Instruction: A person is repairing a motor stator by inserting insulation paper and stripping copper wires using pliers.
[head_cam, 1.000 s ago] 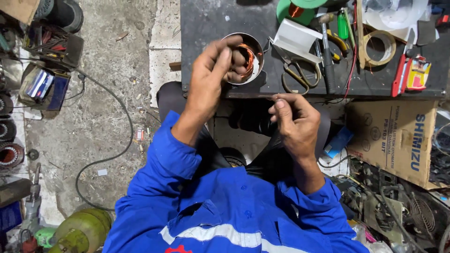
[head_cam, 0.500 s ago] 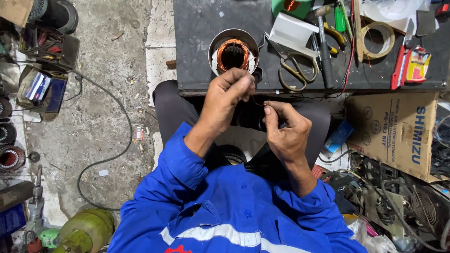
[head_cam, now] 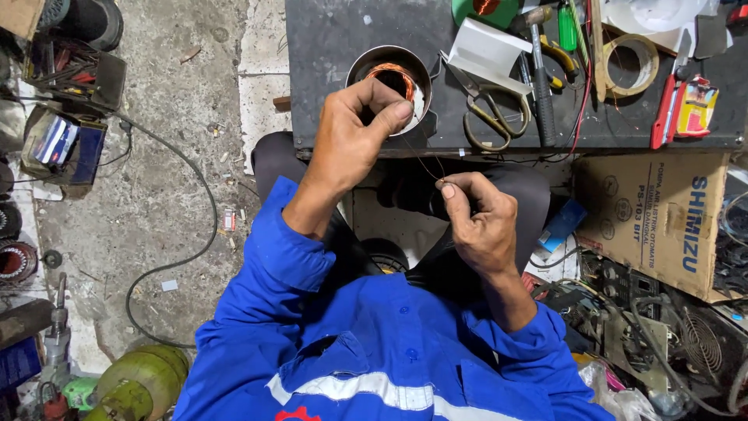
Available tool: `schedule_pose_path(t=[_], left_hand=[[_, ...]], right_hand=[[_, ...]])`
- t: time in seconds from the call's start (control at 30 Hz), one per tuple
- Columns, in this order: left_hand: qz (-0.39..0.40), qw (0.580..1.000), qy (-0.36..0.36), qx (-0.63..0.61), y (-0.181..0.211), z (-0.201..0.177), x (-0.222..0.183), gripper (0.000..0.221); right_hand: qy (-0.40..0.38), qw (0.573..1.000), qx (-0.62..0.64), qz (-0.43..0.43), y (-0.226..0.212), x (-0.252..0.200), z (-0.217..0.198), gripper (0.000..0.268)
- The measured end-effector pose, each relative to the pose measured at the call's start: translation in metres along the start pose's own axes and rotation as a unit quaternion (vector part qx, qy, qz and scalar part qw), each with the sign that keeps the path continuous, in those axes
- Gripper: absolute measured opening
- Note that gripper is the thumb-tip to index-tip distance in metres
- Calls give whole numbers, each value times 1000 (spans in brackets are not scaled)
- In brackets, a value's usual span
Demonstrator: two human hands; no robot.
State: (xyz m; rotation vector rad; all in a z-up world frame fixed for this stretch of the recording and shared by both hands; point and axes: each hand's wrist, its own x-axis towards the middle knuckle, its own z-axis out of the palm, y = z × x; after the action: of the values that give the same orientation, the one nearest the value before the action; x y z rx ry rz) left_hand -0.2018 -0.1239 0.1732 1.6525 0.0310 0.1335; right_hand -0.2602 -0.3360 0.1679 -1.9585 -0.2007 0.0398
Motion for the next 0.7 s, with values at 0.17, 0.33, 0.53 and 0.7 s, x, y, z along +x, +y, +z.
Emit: schedule_pose_path(t=[0.17, 0.33, 0.53, 0.7], left_hand=[[-17, 999, 5, -41, 7, 4, 3, 19], [-52, 996, 7, -78, 21, 5, 1, 23], [-19, 964, -166, -209, -32, 21, -21, 49], [11, 947, -202, -250, -56, 42, -37, 32]], right_hand=[[-63, 992, 35, 101, -7, 1, -3, 25], [-26, 992, 89, 85, -4, -3, 1, 22], [10, 983, 179, 41, 18, -4, 4, 22], [-2, 983, 182, 33, 22, -6, 9, 21]])
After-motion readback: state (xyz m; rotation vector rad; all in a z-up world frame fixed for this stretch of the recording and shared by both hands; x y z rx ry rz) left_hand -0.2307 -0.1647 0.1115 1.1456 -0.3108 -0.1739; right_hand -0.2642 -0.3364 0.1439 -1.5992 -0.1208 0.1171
